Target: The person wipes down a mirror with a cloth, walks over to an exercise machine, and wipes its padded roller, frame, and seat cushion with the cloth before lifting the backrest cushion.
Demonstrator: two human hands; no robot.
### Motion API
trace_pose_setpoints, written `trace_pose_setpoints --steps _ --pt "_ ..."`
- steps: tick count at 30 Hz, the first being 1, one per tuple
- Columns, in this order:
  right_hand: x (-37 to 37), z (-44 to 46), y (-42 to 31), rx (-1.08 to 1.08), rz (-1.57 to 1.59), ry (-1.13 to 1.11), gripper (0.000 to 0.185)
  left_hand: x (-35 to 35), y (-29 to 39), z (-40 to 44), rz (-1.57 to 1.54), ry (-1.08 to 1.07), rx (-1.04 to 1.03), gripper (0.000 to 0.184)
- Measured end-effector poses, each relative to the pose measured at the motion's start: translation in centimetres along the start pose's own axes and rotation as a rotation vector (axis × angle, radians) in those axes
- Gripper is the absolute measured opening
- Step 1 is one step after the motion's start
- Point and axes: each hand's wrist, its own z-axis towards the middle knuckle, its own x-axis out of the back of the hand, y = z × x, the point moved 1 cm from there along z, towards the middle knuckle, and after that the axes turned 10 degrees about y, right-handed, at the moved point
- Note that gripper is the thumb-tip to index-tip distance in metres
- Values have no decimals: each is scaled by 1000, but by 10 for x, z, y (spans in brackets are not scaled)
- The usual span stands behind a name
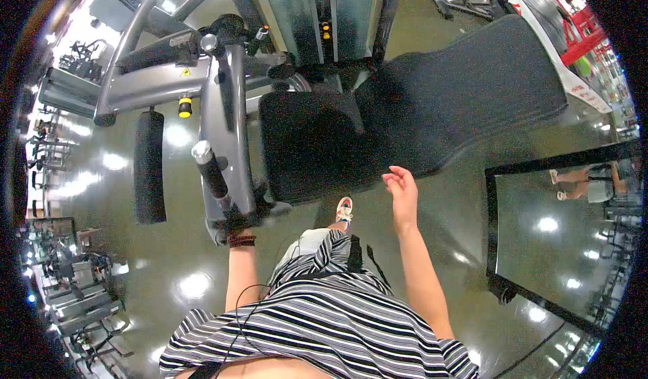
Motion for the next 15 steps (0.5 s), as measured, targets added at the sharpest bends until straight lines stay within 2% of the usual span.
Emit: trace_pose_setpoints --steps 3,9,15 --pt "-8 22 -18 40 41 -73 25 0 9 0 29 -12 -4 55" --pt "1 49 -9 -61 24 -150 24 3 31 -7 61 -39 -21 55" --pt "20 86 -29 -56 -32 -276 23 1 64 -13 85 -125 -78 56"
